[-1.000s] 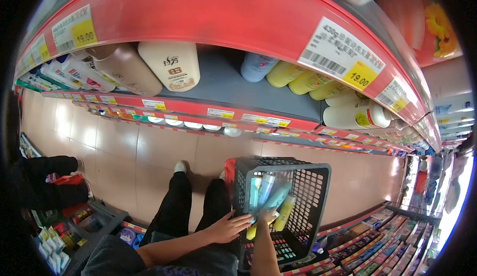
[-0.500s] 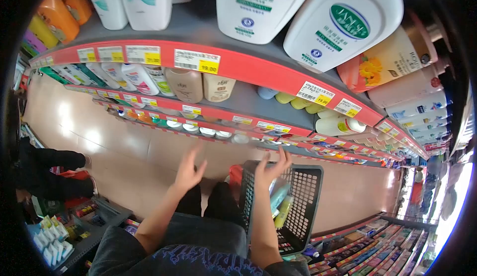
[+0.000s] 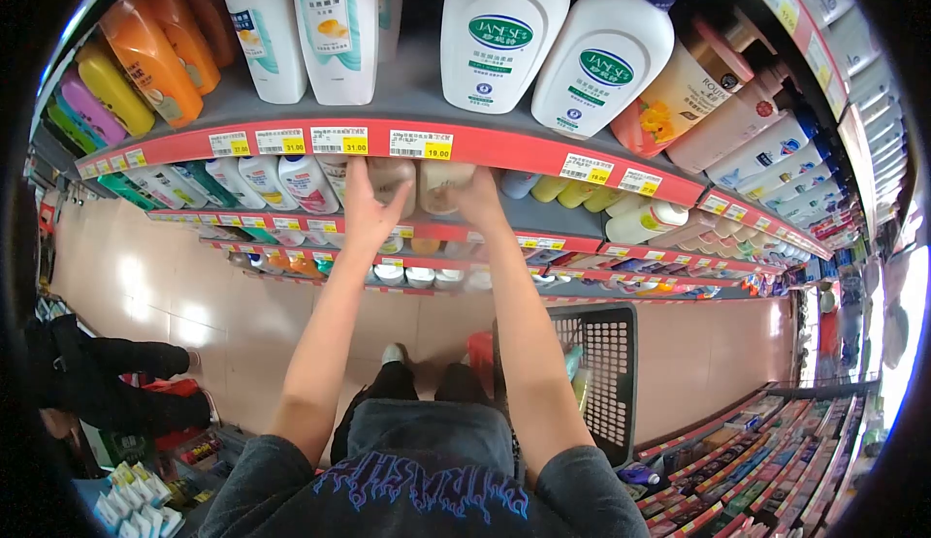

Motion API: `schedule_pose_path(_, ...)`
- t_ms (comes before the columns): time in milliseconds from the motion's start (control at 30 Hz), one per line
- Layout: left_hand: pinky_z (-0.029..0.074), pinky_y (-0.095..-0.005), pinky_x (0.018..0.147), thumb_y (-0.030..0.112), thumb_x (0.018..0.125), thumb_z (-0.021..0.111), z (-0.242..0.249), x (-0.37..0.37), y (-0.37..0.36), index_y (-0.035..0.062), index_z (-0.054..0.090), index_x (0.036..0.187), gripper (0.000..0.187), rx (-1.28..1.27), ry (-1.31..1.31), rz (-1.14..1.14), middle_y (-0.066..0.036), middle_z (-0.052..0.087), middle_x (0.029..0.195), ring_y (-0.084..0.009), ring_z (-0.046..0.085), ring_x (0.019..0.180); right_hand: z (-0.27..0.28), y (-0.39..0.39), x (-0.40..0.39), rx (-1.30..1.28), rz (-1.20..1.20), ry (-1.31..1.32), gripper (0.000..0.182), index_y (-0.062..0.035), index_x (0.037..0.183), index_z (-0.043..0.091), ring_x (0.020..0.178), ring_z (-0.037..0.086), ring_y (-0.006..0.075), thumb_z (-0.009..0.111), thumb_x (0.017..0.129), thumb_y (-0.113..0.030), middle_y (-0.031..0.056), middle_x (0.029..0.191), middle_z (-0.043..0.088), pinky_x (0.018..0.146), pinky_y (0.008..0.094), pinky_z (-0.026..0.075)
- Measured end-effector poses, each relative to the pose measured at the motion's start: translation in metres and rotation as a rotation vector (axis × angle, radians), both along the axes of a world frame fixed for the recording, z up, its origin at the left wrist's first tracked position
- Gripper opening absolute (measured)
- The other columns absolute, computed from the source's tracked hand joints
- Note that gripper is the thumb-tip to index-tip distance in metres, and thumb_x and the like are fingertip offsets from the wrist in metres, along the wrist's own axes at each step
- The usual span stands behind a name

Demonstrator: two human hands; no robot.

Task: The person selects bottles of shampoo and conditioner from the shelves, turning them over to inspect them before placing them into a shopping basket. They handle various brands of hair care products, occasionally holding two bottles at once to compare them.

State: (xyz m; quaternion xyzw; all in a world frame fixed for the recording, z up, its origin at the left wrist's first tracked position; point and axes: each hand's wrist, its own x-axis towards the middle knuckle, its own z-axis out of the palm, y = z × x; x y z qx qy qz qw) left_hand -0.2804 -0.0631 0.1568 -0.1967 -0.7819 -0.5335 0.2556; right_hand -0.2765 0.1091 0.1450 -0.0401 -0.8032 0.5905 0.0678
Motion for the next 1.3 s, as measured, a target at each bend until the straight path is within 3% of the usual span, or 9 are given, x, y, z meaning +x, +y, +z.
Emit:
schedule_pose_path(33, 0.038, -0.0403, 0.087, 0.013, 0.066, 0.073, -0.002, -0.001, 0.0, -0.0007, 0.035, 0.124, 0.071, -0.048, 0.085, 0.064, -0.018, 0.048, 0.105, -0.0342, 0.048, 0.102, 0.003, -0.002, 0.004, 0.018, -0.036, -0.021, 0.06, 0.0017, 0.119, 0.041, 0.109, 0.051, 0.0234, 0.069, 0.066, 0.004, 0.0136, 0.115, 0.053, 0.09, 0.0335, 0.042)
schedule_pose_path(167, 0.043, -0.0364, 0.082, 0.018, 0.057, 0.081, -0.003, 0.015, -0.02, 0.0017, 0.039, 0.12, 0.078, 0.013, -0.107, -0.253, -0.012, 0.055, 0.101, -0.0293, 0.054, 0.096, -0.018, 0.0, 0.022, -0.286, 0.033, -0.011, 0.052, 0.0005, 0.112, 0.052, 0.093, 0.059, 0.0202, 0.073, 0.064, -0.005, 0.0111, 0.102, 0.061, 0.081, 0.0318, 0.047)
schedule_pose_path(300, 0.045, -0.036, 0.08, 0.017, 0.056, 0.08, -0.043, 0.018, -0.037, 0.0043, 0.051, 0.104, 0.057, 0.047, -0.249, -0.294, -0.011, 0.059, 0.1, -0.0287, 0.057, 0.094, -0.029, -0.014, 0.039, 0.03, 0.003, 0.101, 0.044, -0.0007, 0.104, 0.058, 0.092, 0.059, 0.0176, 0.074, 0.064, -0.007, 0.0105, 0.1, 0.062, 0.079, 0.0306, 0.047)
schedule_pose_path(533, 0.047, -0.0357, 0.076, 0.009, 0.059, 0.074, -0.047, 0.042, -0.044, 0.004, 0.053, 0.093, 0.039, -0.043, -0.01, -0.318, -0.012, 0.06, 0.096, -0.0313, 0.058, 0.089, -0.031, -0.029, 0.097, -0.016, -0.134, 0.359, 0.041, -0.003, 0.106, 0.059, 0.097, 0.059, 0.018, 0.071, 0.068, -0.005, 0.0105, 0.104, 0.062, 0.083, 0.03, 0.046)
schedule_pose_path(700, 0.042, -0.0318, 0.084, 0.018, 0.064, 0.079, -0.025, 0.102, -0.012, -0.0024, 0.04, 0.115, 0.067, 0.35, -0.509, -0.308, -0.012, 0.053, 0.107, -0.0187, 0.053, 0.095, -0.036, -0.028, 0.203, -0.144, -0.296, 0.065, 0.044, -0.0017, 0.104, 0.058, 0.093, 0.058, 0.0159, 0.076, 0.064, -0.008, 0.0091, 0.102, 0.062, 0.083, 0.0298, 0.045)
schedule_pose_path(933, 0.042, -0.0332, 0.083, 0.014, 0.067, 0.077, -0.056, 0.194, 0.064, 0.0, 0.041, 0.109, 0.057, 0.109, -0.658, -0.52, -0.011, 0.054, 0.1, -0.0198, 0.053, 0.095, -0.055, 0.029, 0.369, -0.102, -0.532, -0.158, 0.049, -0.0005, 0.107, 0.053, 0.091, 0.058, 0.016, 0.076, 0.065, -0.008, 0.0082, 0.098, 0.062, 0.081, 0.0302, 0.045)
schedule_pose_path(1067, 0.044, -0.0306, 0.08, 0.011, 0.073, 0.072, -0.081, 0.241, 0.138, 0.0008, 0.041, 0.109, 0.049, 0.371, -0.867, -0.611, -0.008, 0.054, 0.1, -0.0164, 0.054, 0.09, -0.066, 0.071, 0.431, 0.056, -0.856, -0.208, 0.054, -0.0003, 0.111, 0.05, 0.094, 0.057, 0.0176, 0.075, 0.065, -0.009, 0.0092, 0.099, 0.061, 0.083, 0.0307, 0.045)
schedule_pose_path(1267, 0.044, -0.0317, 0.08, 0.017, 0.081, 0.063, -0.172, 0.327, 0.243, -0.0014, 0.037, 0.109, 0.042, 0.201, -1.17, -0.57, -0.014, 0.053, 0.104, -0.0195, 0.054, 0.091, -0.166, 0.151, 0.477, -0.107, -0.997, -0.524, 0.058, -0.0002, 0.112, 0.048, 0.091, 0.06, 0.0256, 0.074, 0.061, -0.008, 0.0156, 0.097, 0.06, 0.079, 0.0355, 0.046)
schedule_pose_path(1300, 0.042, -0.0343, 0.083, 0.023, 0.08, 0.064, -0.176, 0.342, 0.255, -0.0031, 0.036, 0.112, 0.05, 0.097, -1.103, -0.462, -0.018, 0.052, 0.108, -0.0252, 0.054, 0.096, -0.198, 0.159, 0.483, 0.079, -0.992, -0.577, 0.06, -0.0003, 0.113, 0.048, 0.092, 0.059, 0.0272, 0.075, 0.061, -0.011, 0.0171, 0.099, 0.059, 0.079, 0.0366, 0.046)
